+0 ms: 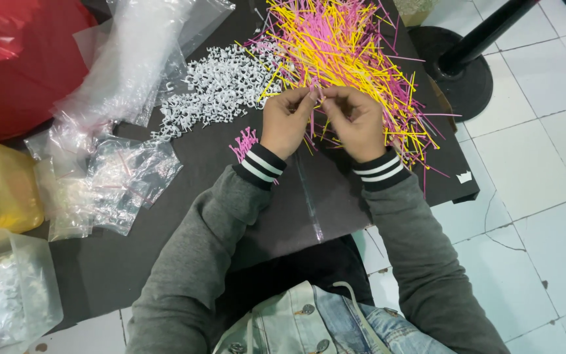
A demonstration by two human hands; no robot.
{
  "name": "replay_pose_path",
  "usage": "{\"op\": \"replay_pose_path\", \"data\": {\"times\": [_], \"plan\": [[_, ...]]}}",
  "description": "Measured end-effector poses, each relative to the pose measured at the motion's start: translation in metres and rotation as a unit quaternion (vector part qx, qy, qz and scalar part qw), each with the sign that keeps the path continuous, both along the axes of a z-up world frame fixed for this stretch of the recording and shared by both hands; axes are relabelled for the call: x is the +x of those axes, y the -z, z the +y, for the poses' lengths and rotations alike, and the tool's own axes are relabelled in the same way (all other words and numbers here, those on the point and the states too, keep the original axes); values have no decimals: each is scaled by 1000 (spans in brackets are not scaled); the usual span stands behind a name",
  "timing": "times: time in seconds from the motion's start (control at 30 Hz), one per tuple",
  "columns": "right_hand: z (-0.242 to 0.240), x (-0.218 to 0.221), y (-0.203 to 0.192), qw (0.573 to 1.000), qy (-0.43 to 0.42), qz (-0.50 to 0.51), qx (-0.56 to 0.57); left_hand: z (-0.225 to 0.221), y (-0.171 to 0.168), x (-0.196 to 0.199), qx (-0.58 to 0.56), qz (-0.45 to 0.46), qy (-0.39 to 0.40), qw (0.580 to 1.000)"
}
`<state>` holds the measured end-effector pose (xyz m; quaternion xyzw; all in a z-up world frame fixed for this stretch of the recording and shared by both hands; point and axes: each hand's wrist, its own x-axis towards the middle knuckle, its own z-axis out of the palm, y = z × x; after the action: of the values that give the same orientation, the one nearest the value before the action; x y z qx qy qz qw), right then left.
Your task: Sorting pink cable ties from a mixed pile and organizing them into a bundle.
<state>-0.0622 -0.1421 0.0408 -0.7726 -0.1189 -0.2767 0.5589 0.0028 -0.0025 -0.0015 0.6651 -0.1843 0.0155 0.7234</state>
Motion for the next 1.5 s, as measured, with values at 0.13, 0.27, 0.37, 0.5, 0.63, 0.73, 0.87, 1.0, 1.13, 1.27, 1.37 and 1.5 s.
{"op": "replay_pose_path", "data": {"times": [0.13,0.27,0.37,0.5,0.63,0.73,0.87,1.0,1.13,1.27,1.37,1.5], "plan": [[-1,0,11,1000,-10,15,14,4,-11,-7,-29,10,1,1000],[-5,1,19,999,-21,26,-5,9,-20,-10,-6,-2,11,1000],[-3,-5,0,1000,-9,-3,-27,7,-12,-6,4,8,30,1000],[-7,-10,-17,993,-20,-54,-101,2,-7,-5,39,38,78,995],[-5,-8,-14,988,-44,-44,-142,-8,23,4,66,44,92,993],[-5,-9,-18,989,-23,-68,-126,4,-19,-7,46,49,57,996],[-4,-13,-9,994,-32,-19,-100,18,-32,-9,28,-8,11,1000],[11,-14,9,994,-87,55,-37,27,-37,-15,-6,31,27,999],[28,-23,8,986,-113,123,-4,60,-47,-38,2,52,15,999],[53,-30,3,965,-101,227,-86,120,-58,-48,207,-54,-49,976],[67,-28,10,946,-83,272,-158,154,-48,-49,322,-81,-85,939],[83,-29,8,944,-69,272,-171,164,-25,-53,424,-70,-107,896]]}}
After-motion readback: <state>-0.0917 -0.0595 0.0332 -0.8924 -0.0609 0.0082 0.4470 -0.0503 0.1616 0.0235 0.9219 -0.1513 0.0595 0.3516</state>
